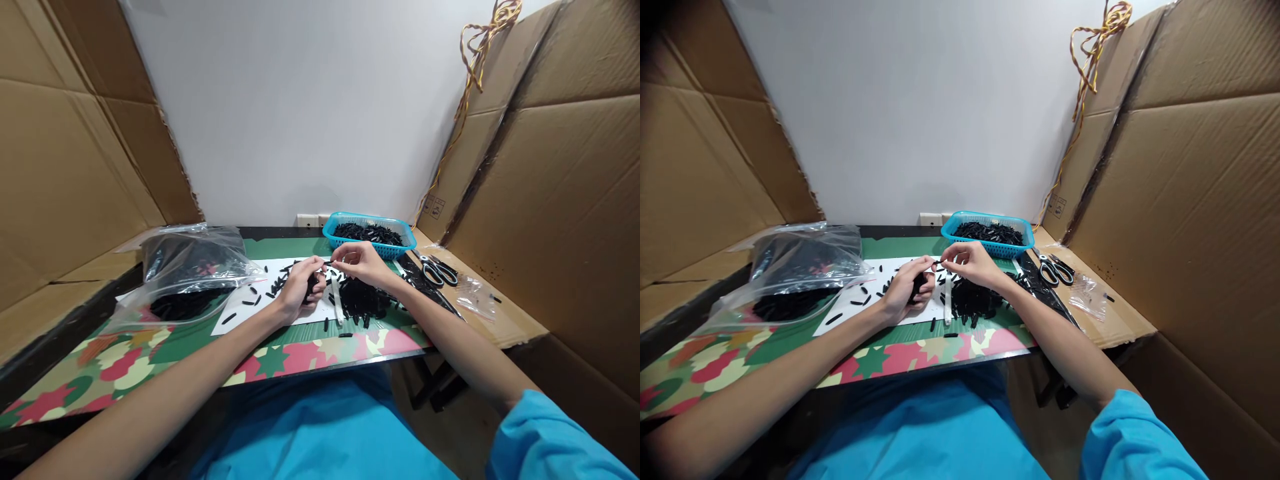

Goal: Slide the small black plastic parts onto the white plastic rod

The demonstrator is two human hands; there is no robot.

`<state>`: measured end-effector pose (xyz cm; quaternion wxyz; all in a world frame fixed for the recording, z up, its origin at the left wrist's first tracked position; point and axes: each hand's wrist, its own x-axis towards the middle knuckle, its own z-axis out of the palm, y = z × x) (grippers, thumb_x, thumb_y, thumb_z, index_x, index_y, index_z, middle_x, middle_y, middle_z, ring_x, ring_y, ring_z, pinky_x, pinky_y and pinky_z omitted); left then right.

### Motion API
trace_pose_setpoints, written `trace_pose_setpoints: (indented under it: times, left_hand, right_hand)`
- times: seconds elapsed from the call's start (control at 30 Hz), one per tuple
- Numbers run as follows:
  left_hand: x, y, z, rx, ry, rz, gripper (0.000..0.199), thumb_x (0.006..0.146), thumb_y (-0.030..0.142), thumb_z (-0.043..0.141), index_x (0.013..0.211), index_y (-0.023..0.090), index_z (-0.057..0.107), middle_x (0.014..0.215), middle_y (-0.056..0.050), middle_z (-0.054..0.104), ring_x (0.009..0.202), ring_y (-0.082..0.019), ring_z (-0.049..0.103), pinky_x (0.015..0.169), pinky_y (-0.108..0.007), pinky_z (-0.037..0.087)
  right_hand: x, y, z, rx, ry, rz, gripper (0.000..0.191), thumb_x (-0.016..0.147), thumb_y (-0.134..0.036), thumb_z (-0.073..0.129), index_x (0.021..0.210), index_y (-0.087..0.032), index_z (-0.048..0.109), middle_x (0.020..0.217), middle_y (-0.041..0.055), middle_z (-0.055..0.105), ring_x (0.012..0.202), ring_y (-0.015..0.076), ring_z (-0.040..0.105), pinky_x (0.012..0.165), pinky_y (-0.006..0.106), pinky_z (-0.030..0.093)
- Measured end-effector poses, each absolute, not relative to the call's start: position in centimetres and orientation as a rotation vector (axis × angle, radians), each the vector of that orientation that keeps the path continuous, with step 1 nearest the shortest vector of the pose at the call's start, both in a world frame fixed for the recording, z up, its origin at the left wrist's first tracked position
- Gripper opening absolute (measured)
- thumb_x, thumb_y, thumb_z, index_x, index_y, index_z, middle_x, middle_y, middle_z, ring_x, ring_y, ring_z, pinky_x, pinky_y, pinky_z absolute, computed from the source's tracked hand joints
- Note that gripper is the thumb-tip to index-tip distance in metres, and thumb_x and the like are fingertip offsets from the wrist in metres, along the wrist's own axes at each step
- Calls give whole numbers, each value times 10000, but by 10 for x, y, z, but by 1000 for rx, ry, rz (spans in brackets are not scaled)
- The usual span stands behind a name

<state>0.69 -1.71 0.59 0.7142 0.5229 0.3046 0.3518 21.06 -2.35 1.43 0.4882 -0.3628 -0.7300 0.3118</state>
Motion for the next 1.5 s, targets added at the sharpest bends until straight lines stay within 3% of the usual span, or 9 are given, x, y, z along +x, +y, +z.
trace_pose_setpoints:
  times: [0.5,1.03,1.2,1.3,1.5]
  left_hand:
    - [8,-21,10,1165,670,792,266,897,447,698,910,262,508,526,109,415,331,-59,273,331,-112,157]
    - [5,-22,11,1107,680,759,359,991,643,495,977,285,516,543,88,406,357,-80,262,340,-121,161]
    - [6,-22,9,1086,692,762,413,987,695,478,980,285,523,551,88,414,350,-82,274,343,-127,164]
    - [7,-21,4,1081,722,798,417,990,681,495,943,269,540,546,80,428,339,-81,287,333,-135,170]
    - [9,-18,1,1058,766,893,433,975,665,543,880,242,561,561,57,475,332,-77,311,324,-151,158]
  right_hand:
    - [214,-20,8,-905,-1828,753,350,897,-533,742,943,-186,746,754,4,686,527,111,562,461,236,456]
    - [275,7,20,-1202,-1420,158,256,863,-411,690,910,-167,752,820,78,739,800,231,636,780,365,503]
    - [234,-19,23,-1032,-1749,314,293,918,-479,723,914,-193,786,868,59,769,756,195,647,722,323,503]
    - [194,-40,21,-852,-1984,448,297,905,-522,779,907,-226,801,853,31,767,782,195,668,774,324,536]
    - [160,-50,10,-776,-1997,472,373,942,-562,749,837,-204,737,845,47,700,742,187,607,755,335,496]
